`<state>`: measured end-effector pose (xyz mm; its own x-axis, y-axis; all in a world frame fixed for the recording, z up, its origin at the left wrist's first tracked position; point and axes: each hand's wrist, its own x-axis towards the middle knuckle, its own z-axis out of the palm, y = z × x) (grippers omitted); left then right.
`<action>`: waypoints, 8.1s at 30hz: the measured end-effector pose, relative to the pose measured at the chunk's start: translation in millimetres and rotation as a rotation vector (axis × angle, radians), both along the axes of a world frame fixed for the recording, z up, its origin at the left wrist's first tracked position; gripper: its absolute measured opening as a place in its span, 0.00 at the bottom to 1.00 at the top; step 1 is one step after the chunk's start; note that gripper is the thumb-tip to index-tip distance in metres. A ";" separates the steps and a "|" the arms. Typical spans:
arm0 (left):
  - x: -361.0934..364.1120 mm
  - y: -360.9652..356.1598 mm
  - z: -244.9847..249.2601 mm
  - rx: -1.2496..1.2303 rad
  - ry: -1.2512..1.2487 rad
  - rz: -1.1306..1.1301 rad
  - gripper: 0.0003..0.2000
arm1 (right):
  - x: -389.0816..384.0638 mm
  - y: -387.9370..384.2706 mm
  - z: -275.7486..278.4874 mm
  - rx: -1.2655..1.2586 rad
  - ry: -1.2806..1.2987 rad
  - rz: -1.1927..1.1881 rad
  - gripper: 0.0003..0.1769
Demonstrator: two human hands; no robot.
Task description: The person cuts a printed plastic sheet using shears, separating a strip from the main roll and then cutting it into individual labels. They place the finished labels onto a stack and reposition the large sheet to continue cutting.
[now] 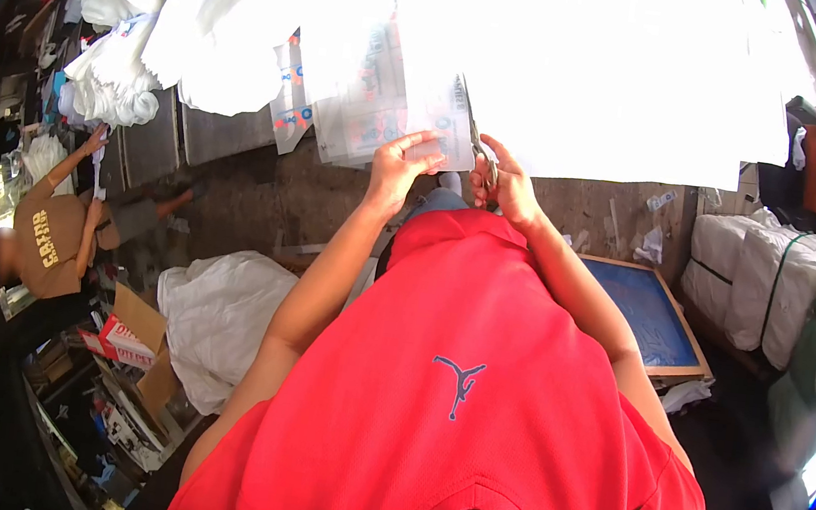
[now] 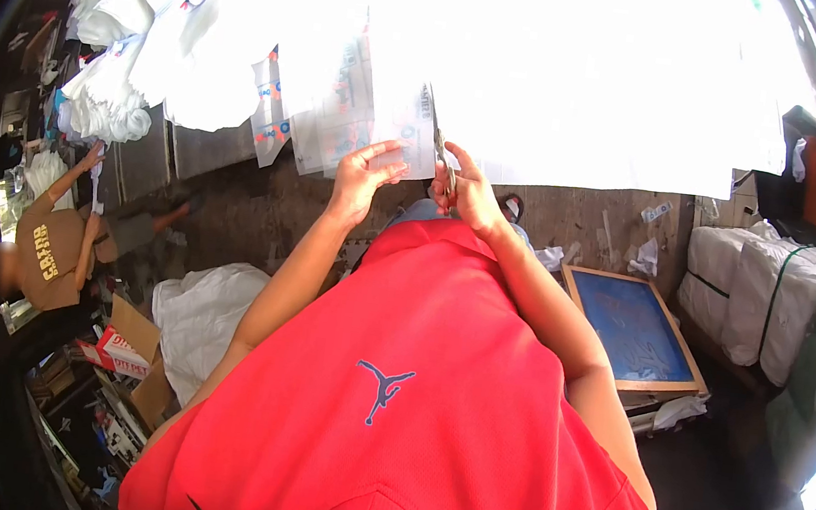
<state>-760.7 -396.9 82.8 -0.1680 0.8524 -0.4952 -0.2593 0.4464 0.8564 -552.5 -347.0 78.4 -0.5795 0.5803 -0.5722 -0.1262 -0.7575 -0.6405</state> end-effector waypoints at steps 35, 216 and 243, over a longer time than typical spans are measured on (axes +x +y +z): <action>2.6 -5.8 17.0 0.022 -0.041 0.040 0.22 | -30.3 15.8 -17.8 0.155 -0.055 -0.044 0.37; -51.1 131.5 3.2 0.113 -0.134 0.261 0.23 | -135.7 231.7 -42.2 0.290 -0.059 -0.011 0.33; -186.1 260.0 171.1 0.590 0.523 -0.251 0.28 | -5.8 188.0 33.5 0.488 -0.288 -0.118 0.31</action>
<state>-946.8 -136.9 253.9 -0.0223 0.9907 0.1342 0.2855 -0.1223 0.9505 -558.2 -159.0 111.9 -0.3555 0.8679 -0.3469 0.0389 -0.3571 -0.9333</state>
